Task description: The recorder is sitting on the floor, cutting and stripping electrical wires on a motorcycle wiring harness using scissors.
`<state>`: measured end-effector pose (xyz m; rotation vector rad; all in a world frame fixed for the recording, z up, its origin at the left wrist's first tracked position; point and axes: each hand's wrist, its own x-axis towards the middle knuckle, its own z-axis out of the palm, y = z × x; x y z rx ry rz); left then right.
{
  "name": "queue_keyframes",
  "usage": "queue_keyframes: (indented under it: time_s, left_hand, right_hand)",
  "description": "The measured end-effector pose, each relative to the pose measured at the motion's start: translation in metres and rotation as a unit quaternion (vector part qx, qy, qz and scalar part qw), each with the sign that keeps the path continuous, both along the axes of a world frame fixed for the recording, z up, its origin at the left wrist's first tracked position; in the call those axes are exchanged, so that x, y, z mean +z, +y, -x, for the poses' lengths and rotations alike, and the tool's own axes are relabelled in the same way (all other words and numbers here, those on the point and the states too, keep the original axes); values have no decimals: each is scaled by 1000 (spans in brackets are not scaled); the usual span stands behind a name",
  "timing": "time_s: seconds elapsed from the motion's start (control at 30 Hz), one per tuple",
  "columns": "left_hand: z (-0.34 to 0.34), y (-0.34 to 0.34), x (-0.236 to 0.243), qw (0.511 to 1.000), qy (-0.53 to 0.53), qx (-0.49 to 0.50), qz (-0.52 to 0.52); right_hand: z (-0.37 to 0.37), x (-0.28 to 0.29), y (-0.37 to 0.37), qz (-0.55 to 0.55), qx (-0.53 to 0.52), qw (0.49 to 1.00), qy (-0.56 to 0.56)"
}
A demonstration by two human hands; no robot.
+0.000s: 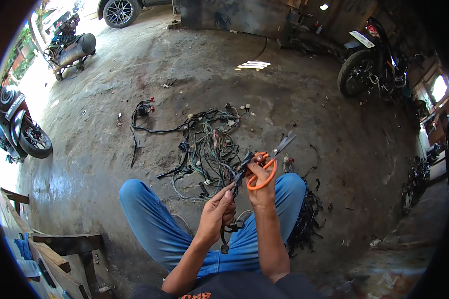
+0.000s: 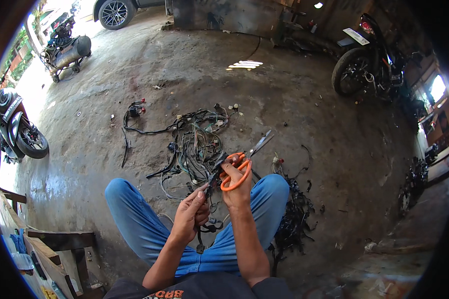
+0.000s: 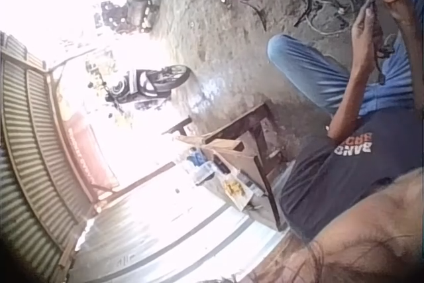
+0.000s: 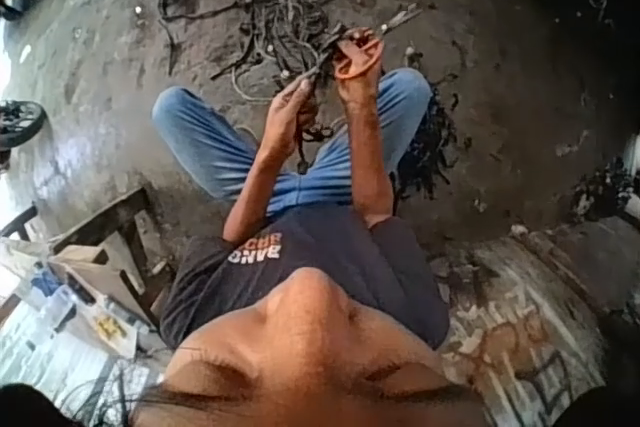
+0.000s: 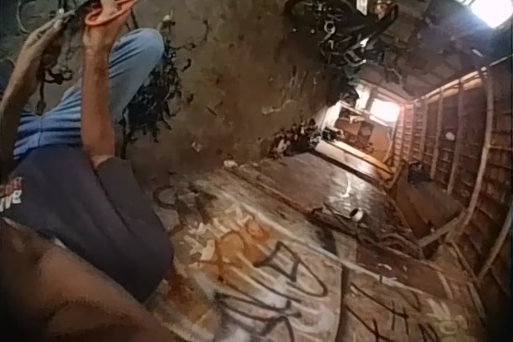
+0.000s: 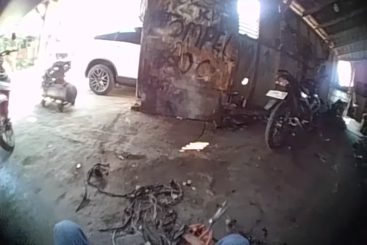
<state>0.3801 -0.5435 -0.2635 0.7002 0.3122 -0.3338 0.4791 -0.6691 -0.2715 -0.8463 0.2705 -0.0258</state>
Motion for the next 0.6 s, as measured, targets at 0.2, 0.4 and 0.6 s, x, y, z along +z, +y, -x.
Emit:
queue_keyframes:
  time_s: [0.2,0.4,0.6]
  left_hand:
    - [-1,17,2,998,-6,-11,54]
    - [-56,20,0,995,-89,-1,-36]
    - [-72,15,7,994,-75,72,-11]
  right_hand:
    - [24,46,7,250,70,961,-100]
    - [50,35,18,307,116,913,-240]
    - [66,13,20,240,103,951,-167]
